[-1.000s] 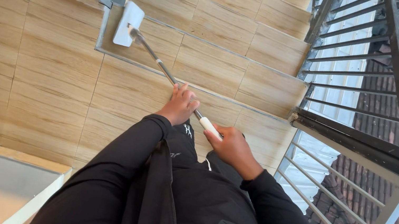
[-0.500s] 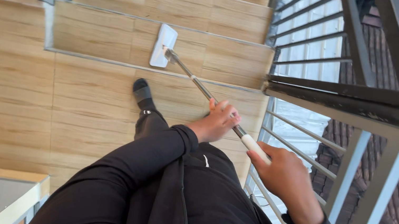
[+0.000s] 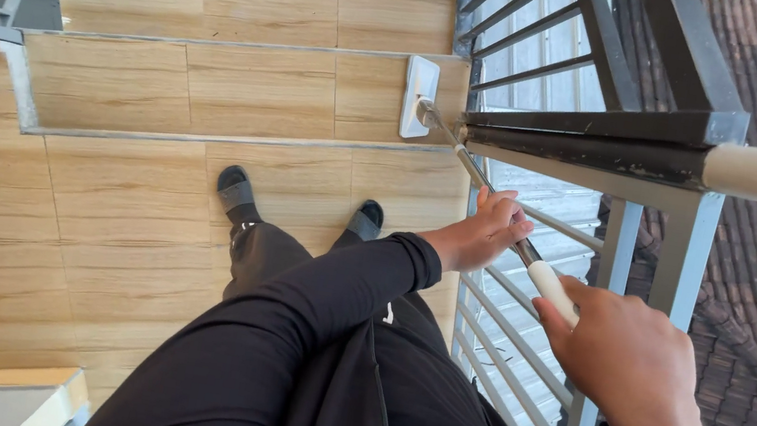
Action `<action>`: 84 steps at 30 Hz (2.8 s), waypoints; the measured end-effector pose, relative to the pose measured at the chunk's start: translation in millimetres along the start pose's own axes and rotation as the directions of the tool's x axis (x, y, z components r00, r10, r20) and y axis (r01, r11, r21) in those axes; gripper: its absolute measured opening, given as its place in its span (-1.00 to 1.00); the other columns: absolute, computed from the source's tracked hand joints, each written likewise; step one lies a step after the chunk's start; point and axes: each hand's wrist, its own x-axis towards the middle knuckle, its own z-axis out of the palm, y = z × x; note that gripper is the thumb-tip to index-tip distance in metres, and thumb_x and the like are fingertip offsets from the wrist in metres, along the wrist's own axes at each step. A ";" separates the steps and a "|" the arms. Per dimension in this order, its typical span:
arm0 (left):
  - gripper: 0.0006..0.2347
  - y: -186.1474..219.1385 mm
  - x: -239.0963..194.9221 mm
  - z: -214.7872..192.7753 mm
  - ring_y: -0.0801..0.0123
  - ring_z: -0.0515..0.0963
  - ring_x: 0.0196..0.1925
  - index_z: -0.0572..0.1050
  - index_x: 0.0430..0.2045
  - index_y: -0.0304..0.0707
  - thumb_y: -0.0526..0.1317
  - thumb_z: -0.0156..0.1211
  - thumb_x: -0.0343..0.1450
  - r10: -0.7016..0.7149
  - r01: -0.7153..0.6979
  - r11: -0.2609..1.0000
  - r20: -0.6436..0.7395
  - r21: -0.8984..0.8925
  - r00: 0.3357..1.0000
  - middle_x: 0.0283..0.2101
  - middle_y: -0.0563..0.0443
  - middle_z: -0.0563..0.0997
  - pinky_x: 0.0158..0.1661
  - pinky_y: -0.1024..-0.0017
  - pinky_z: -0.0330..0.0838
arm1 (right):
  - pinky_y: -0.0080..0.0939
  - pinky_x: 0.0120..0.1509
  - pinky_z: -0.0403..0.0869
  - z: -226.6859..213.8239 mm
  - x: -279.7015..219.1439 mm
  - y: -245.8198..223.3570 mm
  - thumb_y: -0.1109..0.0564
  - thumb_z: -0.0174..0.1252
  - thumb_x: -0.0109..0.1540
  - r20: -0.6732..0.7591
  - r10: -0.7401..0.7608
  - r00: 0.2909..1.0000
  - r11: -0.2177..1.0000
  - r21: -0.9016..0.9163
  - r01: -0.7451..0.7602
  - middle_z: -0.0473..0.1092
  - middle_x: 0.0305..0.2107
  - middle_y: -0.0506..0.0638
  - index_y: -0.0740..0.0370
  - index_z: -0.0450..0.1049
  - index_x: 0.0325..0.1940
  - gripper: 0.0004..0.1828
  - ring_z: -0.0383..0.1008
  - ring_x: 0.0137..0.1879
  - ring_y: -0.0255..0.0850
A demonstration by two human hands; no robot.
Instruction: The recorder mops a tiled hallway and then mops down a set of stairs.
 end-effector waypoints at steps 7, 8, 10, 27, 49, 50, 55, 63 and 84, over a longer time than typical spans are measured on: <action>-0.62 -15.0 23.6 -2.4 -0.19 -0.05 0.57 0.32 -0.19 -0.35 0.06 -0.25 0.58 0.017 -0.017 0.999 0.000 -0.034 1.000 0.08 -0.37 0.40 0.45 -0.12 -0.57 | 0.02 -0.12 0.59 -1.8 13.4 -11.7 -0.33 0.03 0.28 -0.041 -0.043 0.998 0.998 -0.053 0.041 0.59 -0.41 0.08 -0.18 0.54 0.17 -0.52 0.64 -0.23 0.04; -0.64 -17.2 26.3 -3.5 -0.20 -0.05 0.58 0.31 -0.19 -0.36 0.05 -0.22 0.58 0.029 -0.029 0.998 -0.004 -0.051 1.000 0.04 -0.36 0.42 0.47 -0.09 -0.54 | 0.02 -0.14 0.58 -3.8 15.4 -15.5 -0.32 0.03 0.29 -0.052 -0.055 0.997 0.997 -0.054 0.053 0.58 -0.44 0.08 -0.15 0.53 0.17 -0.52 0.64 -0.26 0.04; -0.64 -8.7 32.5 -14.7 -0.09 0.20 0.38 0.35 -0.22 -0.35 0.04 -0.20 0.55 -0.007 0.007 0.999 0.024 -0.040 1.000 -0.05 -0.32 0.46 0.50 -0.10 -0.50 | 0.03 -0.16 0.58 -4.4 16.4 -16.1 -0.31 0.02 0.29 -0.047 -0.051 0.998 0.998 -0.045 0.049 0.58 -0.46 0.08 -0.14 0.53 0.17 -0.53 0.64 -0.29 0.04; -0.66 13.7 -96.6 -140.1 -0.10 0.51 -0.37 0.51 -0.81 -0.22 -0.07 -0.13 0.32 0.090 -0.083 0.926 -0.003 0.367 0.996 -0.57 -0.16 0.57 -0.21 0.02 0.29 | 0.04 -0.13 0.55 -20.6 -40.6 -126.4 -0.39 0.05 0.20 0.082 -0.267 0.960 0.956 -0.105 0.275 0.55 -0.52 0.08 -0.21 0.45 0.29 -0.37 0.60 -0.24 0.06; -0.67 -157.7 -438.6 -402.7 -0.18 0.09 0.42 0.57 -0.22 -0.23 -0.02 -0.05 0.38 -0.545 0.776 0.559 -0.576 0.292 0.610 0.18 -0.34 0.42 0.35 -0.34 -0.22 | 0.03 -0.26 0.49 99.2 2.9 -485.9 -0.25 0.26 0.17 -0.075 -0.732 0.677 0.600 0.399 0.693 0.55 -0.49 0.17 -0.19 0.56 0.17 -0.51 0.58 -0.37 0.08; -0.66 -194.7 -447.8 -396.3 -0.27 -0.10 0.53 0.52 -0.10 -0.25 -0.04 0.02 0.39 -0.499 0.757 0.617 -0.637 0.215 0.588 0.32 -0.45 0.29 0.39 -0.33 -0.33 | 0.06 -0.24 0.49 101.0 1.2 -488.4 -0.24 0.24 0.18 -0.085 -0.735 0.672 0.600 0.379 0.704 0.55 -0.47 0.18 -0.19 0.56 0.17 -0.52 0.58 -0.32 0.11; -0.55 -181.2 -414.4 -355.2 -0.50 -0.41 0.48 0.49 0.01 -0.08 -0.04 0.30 0.23 -0.449 0.629 0.776 -0.655 0.053 0.608 0.39 -0.74 -0.10 0.34 -0.20 -0.48 | 0.12 -0.12 0.50 86.6 -15.3 -449.7 -0.22 0.24 0.18 -0.080 -0.679 0.730 0.670 0.341 0.660 0.56 -0.35 0.16 -0.21 0.56 0.15 -0.54 0.57 -0.20 0.14; -0.57 -86.3 -292.2 -249.4 -0.41 -0.35 0.54 0.41 0.04 0.04 0.15 0.15 0.35 -0.399 0.443 0.869 -0.221 0.218 0.890 0.36 -0.40 0.21 0.31 -0.30 -0.75 | 0.09 -0.07 0.52 29.7 -42.8 -291.2 -0.27 0.17 0.19 0.030 -0.503 0.864 0.848 0.209 0.486 0.58 -0.39 0.10 -0.23 0.50 0.21 -0.50 0.61 -0.21 0.07; -0.59 -17.8 -47.1 -14.0 0.20 0.05 0.41 0.26 0.00 -0.25 -0.03 0.10 0.35 -0.157 0.167 0.967 0.066 -0.194 0.985 -0.40 0.09 0.69 0.37 -0.04 -0.74 | 0.03 -0.04 0.58 20.4 -30.7 -57.0 -0.36 0.02 0.26 0.125 -0.131 0.984 0.982 -0.117 0.145 0.59 -0.40 0.07 -0.17 0.45 0.22 -0.47 0.64 -0.17 0.04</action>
